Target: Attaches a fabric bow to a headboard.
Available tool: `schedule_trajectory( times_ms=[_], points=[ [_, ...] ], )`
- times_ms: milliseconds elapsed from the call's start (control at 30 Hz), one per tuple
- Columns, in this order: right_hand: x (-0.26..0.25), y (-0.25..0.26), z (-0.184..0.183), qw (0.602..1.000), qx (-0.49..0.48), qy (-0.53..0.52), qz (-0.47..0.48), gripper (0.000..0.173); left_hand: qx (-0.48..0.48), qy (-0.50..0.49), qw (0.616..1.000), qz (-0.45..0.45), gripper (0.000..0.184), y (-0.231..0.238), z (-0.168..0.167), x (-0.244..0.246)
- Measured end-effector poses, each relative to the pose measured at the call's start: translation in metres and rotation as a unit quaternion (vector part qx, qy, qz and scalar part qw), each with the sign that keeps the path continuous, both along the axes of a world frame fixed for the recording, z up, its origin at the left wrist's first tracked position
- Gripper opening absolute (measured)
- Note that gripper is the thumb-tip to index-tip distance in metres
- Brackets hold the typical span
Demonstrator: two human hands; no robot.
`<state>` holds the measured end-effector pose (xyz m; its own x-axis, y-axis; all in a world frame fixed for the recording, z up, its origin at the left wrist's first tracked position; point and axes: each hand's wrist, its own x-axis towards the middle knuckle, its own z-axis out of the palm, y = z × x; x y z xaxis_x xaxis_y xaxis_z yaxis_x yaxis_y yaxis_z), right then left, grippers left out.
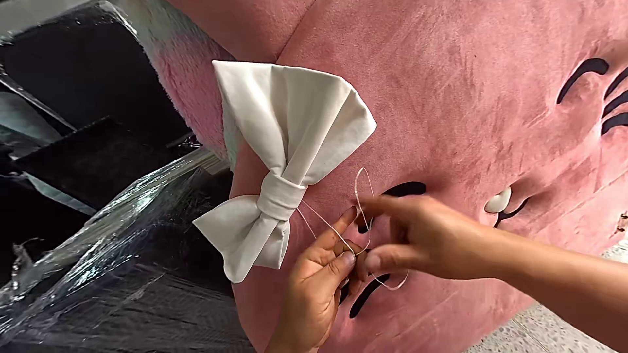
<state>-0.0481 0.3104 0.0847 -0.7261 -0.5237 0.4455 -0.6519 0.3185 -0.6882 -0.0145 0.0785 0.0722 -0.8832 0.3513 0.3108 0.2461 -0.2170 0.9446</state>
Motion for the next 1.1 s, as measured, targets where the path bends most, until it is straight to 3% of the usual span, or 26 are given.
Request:
schedule_trajectory(
  times_ms=[67, 100, 200, 267, 333, 400, 533, 633, 700, 767, 867, 900, 1000, 1100],
  points=[
    [-0.002, -0.011, 0.007, 0.995, 0.019, -0.092, 0.039, 0.072, -0.024, 0.012, 0.999, 0.029, 0.046, 0.0, 0.004, 0.001],
    [-0.003, -0.012, 0.009, 0.994, 0.008, -0.105, 0.037, 0.064, -0.034, 0.023, 0.998, 0.038, 0.045, -0.002, 0.005, 0.001],
    [-0.001, -0.012, 0.005, 0.998, -0.041, -0.036, 0.001, 0.043, -0.057, 0.048, 0.996, 0.047, 0.04, -0.004, 0.005, 0.004],
    [0.002, -0.019, -0.009, 0.994, -0.083, 0.069, -0.028, 0.05, -0.074, 0.061, 0.994, 0.058, 0.035, -0.002, 0.006, 0.008],
    [0.006, -0.023, -0.017, 0.99, -0.083, 0.108, -0.037, 0.069, -0.081, 0.073, 0.992, 0.069, 0.031, 0.0, 0.008, 0.01],
    [0.008, -0.024, -0.022, 0.988, -0.08, 0.13, -0.016, 0.074, -0.089, 0.081, 0.99, 0.078, 0.029, 0.001, 0.011, 0.013],
    [0.005, -0.024, -0.025, 0.986, -0.109, 0.12, 0.031, 0.044, -0.134, 0.115, 0.978, 0.108, 0.023, 0.003, 0.009, 0.015],
    [0.001, -0.021, -0.027, 0.975, -0.154, 0.163, 0.0, 0.018, -0.176, 0.159, 0.964, 0.118, 0.02, 0.004, 0.009, 0.016],
    [-0.003, -0.018, -0.028, 0.967, -0.198, 0.159, -0.026, 0.01, -0.21, 0.18, 0.952, 0.134, 0.019, 0.004, 0.01, 0.017],
    [-0.009, -0.014, -0.027, 0.963, -0.248, 0.101, -0.035, 0.01, -0.27, 0.229, 0.919, 0.173, 0.019, 0.0, 0.01, 0.017],
    [-0.024, -0.007, -0.03, 0.93, -0.359, 0.05, -0.058, 0.013, -0.406, 0.347, 0.811, 0.239, 0.021, -0.012, 0.012, 0.017],
    [-0.028, -0.005, -0.031, 0.92, -0.381, 0.054, -0.075, 0.014, -0.425, 0.364, 0.791, 0.248, 0.02, -0.015, 0.015, 0.018],
    [-0.02, -0.006, -0.029, 0.947, -0.308, 0.053, -0.072, 0.023, -0.402, 0.342, 0.817, 0.232, 0.017, -0.019, 0.021, 0.018],
    [-0.004, -0.03, -0.03, 0.985, -0.155, -0.034, 0.061, 0.045, -0.362, 0.309, 0.853, 0.212, 0.015, -0.016, 0.022, 0.015]
  ],
)
